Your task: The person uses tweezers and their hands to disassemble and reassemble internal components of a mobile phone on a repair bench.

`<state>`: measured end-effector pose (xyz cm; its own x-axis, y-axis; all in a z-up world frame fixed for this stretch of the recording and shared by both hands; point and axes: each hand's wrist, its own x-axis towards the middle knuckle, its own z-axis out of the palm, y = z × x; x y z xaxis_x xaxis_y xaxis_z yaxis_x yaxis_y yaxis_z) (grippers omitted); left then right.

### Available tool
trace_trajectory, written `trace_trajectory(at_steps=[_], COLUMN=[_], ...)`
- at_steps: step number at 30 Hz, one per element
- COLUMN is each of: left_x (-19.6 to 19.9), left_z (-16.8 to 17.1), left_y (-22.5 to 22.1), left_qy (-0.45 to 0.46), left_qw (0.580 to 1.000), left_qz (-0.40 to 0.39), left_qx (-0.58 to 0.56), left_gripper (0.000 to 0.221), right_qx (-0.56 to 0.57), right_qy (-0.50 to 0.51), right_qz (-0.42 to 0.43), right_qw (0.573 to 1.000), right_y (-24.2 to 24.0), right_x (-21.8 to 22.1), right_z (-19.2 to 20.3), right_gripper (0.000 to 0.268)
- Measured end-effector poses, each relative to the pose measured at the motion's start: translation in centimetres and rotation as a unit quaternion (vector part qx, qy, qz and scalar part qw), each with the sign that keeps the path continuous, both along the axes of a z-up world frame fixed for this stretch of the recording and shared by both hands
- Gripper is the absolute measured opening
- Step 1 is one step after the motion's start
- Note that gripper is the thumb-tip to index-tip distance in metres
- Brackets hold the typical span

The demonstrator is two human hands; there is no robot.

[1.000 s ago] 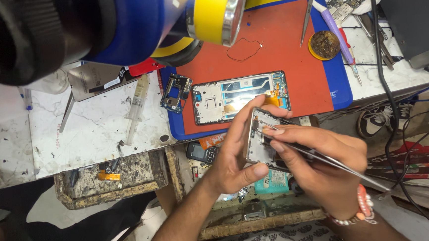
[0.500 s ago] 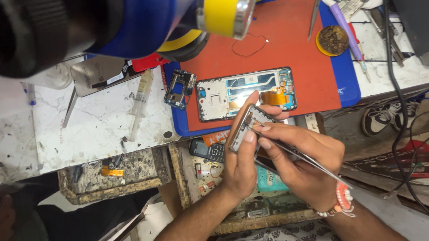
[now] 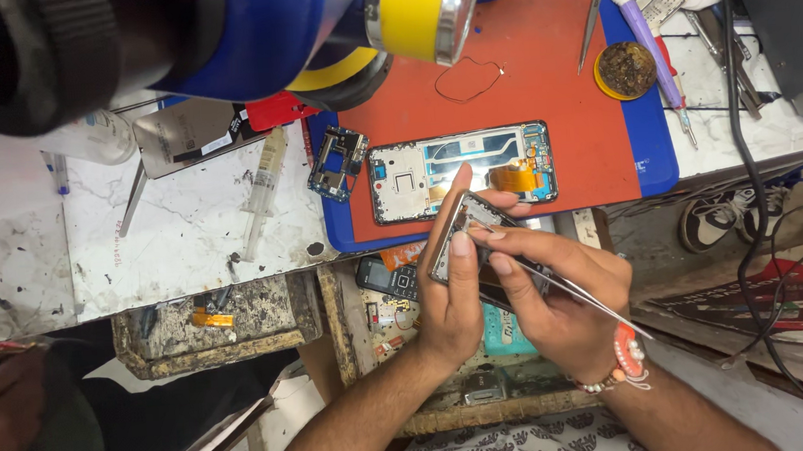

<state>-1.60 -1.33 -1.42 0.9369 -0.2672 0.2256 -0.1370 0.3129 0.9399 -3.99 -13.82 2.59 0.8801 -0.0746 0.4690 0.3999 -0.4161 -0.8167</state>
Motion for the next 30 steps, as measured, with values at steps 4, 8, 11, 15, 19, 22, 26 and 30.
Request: trace_trajectory(at_steps=[4,8,11,15,19,22,26,30], left_x=[0.0,0.0,0.0,-0.1,-0.1,-0.1,0.0,-0.1], left_z=[0.0,0.1,0.1,0.0,0.0,-0.1,-0.1,-0.2], left_y=[-0.3,-0.6,-0.8,-0.8,-0.9,-0.9,-1.0,-1.0], left_qy=[0.015,0.011,0.02,0.014,0.024,0.015,0.013,0.011], left_qw=[1.0,0.999,0.999,0.999,0.998,0.999,0.999,0.999], left_qz=[0.007,0.02,0.019,0.023,0.024,0.03,0.032,0.031], left_qx=[-0.02,-0.032,-0.044,-0.039,-0.047,-0.041,-0.022,-0.017], left_gripper=[0.058,0.058,0.058,0.058,0.058,0.058,0.059,0.059], right_qx=[-0.05,-0.091,-0.105,-0.124,-0.143,-0.155,-0.157,-0.165], right_qy=[-0.023,-0.052,-0.059,-0.062,-0.062,-0.075,-0.093,-0.095], right_qz=[-0.01,0.006,0.006,0.017,0.043,0.057,0.054,0.061], right_qw=[0.998,0.995,0.993,0.99,0.987,0.983,0.982,0.98], right_y=[0.1,0.2,0.3,0.2,-0.1,-0.3,-0.2,-0.4], right_x=[0.1,0.1,0.2,0.0,0.0,0.0,0.1,0.0], right_z=[-0.2,-0.1,-0.4,-0.7,-0.8,-1.0,-1.0,-1.0], right_gripper=[0.018,0.026,0.03,0.034,0.038,0.037,0.036,0.037])
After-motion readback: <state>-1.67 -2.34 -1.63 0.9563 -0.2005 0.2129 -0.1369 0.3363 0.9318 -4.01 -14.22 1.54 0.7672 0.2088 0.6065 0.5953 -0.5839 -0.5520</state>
